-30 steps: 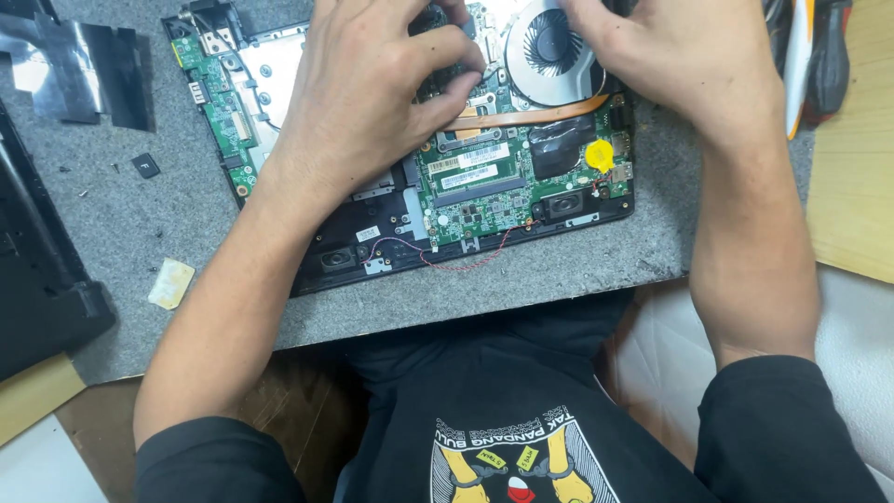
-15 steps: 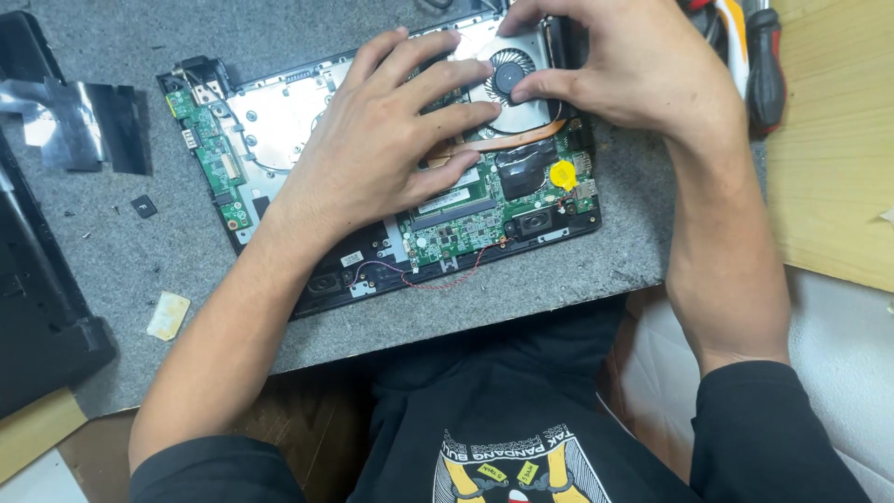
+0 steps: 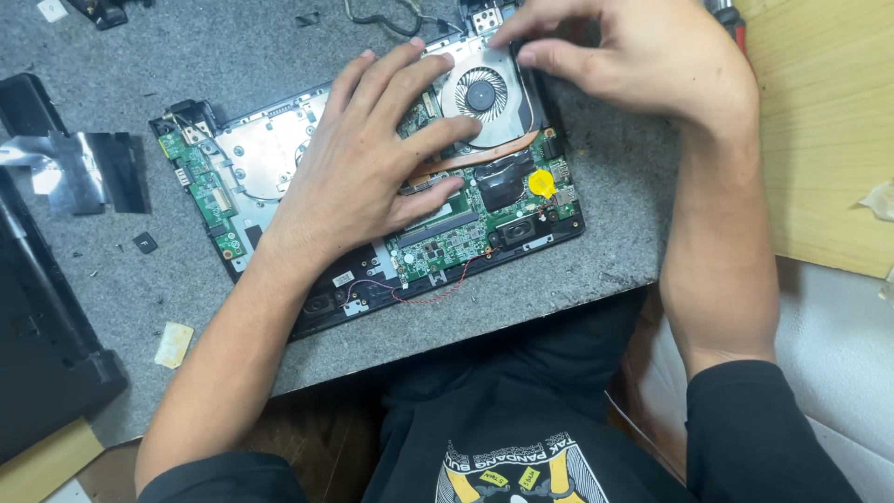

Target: Installing a cooling fan and cleaning the motherboard components of a laptop using a screwdriver and a brush.

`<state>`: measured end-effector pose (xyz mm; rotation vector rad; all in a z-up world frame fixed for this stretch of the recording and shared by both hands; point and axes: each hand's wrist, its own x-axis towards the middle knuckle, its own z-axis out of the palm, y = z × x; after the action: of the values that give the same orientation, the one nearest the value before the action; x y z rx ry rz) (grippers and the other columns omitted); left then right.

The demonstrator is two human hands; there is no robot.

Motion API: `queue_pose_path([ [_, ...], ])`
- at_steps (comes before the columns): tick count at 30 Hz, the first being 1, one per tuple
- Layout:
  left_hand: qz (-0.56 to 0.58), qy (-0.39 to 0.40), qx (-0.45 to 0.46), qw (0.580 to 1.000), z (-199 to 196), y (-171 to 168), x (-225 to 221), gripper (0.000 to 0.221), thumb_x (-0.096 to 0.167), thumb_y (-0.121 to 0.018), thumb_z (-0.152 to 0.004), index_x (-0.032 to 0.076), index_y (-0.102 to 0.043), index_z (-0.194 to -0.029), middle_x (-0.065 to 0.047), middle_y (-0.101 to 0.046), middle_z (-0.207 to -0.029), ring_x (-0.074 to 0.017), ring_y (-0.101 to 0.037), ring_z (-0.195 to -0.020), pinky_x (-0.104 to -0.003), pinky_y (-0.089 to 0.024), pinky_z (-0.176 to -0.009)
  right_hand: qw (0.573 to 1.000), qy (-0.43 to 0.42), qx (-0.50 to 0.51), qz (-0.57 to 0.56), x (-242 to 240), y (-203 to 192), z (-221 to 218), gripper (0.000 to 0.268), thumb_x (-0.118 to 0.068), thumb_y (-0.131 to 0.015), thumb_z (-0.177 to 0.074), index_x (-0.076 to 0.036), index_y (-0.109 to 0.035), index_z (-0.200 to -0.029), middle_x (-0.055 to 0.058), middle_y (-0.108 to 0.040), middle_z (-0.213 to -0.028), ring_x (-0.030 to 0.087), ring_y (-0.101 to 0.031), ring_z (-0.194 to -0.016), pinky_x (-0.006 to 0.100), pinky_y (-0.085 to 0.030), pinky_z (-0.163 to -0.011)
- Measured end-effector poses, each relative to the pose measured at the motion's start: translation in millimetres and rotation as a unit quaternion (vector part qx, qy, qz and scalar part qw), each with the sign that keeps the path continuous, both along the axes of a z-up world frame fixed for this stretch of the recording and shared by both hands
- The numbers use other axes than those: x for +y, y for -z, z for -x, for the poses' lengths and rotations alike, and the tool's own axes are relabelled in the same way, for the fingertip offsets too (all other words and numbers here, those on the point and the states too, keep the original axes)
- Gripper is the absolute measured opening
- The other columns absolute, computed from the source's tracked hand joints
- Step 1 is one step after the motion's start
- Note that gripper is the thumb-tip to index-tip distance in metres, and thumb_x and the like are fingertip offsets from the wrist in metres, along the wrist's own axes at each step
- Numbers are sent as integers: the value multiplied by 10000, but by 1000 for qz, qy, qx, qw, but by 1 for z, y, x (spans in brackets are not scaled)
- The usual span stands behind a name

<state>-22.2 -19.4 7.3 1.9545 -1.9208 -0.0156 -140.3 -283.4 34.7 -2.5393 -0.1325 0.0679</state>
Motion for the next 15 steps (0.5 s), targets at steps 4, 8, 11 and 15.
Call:
queue_pose_path([
  [4,0,-5,-2,1000,-1,0,0,389,395,-759,-1001,189,-640,-1309,-233,-449,-1523,-419,-363,-1456,-622,-322,-1166,999,-24,36,-6,-4,-4,2,289,-61,-583,-1045,-132,-800,-1221,29,-619,-1065,213,-581,-924,362,-427,-790],
  [8,7,-5,12,1000,-2,1,0,397,379,-775,-979,188,-657,-1306,-224,-467,-1502,-419,-374,-1447,-624,-332,-1158,1000,-6,13,-10,-2,-8,4,328,1,-552,-977,-97,-738,-1230,36,-635,-1019,219,-566,-890,392,-420,-779],
  [11,13,-2,19,1000,-2,1,0,396,367,-794,-973,172,-668,-1294,-222,-470,-1497,-418,-379,-1444,-633,-342,-1152,999,-38,4,8,0,-5,2,429,19,-548,-928,-92,-771,-1277,80,-594,-1037,264,-554,-924,422,-416,-780],
  [15,14,-2,16,1000,-1,3,0,409,369,-797,-979,171,-667,-1312,-223,-468,-1493,-417,-374,-1447,-644,-341,-1154,1000,-10,-29,4,-3,-5,11,437,49,-497,-937,-93,-775,-1244,68,-728,-1209,249,-643,-1058,373,-483,-886],
])
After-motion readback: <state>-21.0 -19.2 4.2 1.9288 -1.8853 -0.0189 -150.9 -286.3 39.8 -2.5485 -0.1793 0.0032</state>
